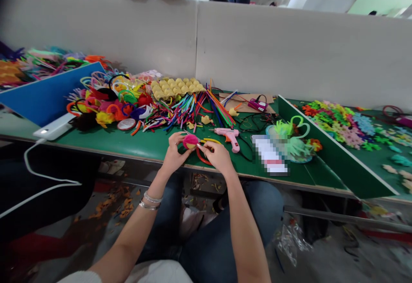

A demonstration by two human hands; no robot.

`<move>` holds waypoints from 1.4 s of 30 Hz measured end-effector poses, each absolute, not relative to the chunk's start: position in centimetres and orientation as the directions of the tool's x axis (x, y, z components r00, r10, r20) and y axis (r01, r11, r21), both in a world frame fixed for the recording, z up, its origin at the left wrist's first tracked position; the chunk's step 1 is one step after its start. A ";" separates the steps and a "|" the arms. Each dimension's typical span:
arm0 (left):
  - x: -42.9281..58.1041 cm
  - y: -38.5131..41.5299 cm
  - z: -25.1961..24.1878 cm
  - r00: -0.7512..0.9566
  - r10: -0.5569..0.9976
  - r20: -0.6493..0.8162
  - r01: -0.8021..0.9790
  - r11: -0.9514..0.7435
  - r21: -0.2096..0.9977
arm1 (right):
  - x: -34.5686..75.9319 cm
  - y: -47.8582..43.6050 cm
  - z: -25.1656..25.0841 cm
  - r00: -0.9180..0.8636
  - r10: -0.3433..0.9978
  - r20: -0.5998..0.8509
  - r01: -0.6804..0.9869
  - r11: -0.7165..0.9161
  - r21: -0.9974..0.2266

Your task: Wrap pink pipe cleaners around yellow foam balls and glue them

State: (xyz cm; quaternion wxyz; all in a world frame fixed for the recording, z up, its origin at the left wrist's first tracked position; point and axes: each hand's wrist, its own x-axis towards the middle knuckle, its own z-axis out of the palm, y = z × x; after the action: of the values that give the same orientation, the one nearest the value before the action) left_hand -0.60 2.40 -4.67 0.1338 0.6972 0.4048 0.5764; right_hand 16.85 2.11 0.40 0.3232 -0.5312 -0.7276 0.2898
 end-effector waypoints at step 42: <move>-0.8 2.6 -3.5 -0.080 0.907 0.412 0.121 -0.402 0.908 | 15.7 2.0 0.6 -0.161 0.945 0.284 0.684 0.314 -0.658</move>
State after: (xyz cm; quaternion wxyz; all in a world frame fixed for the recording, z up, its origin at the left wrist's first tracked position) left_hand -0.79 2.62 -3.50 0.3319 0.5915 0.4346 0.5925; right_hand 15.69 2.00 0.60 0.3375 -0.5528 -0.7370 0.1931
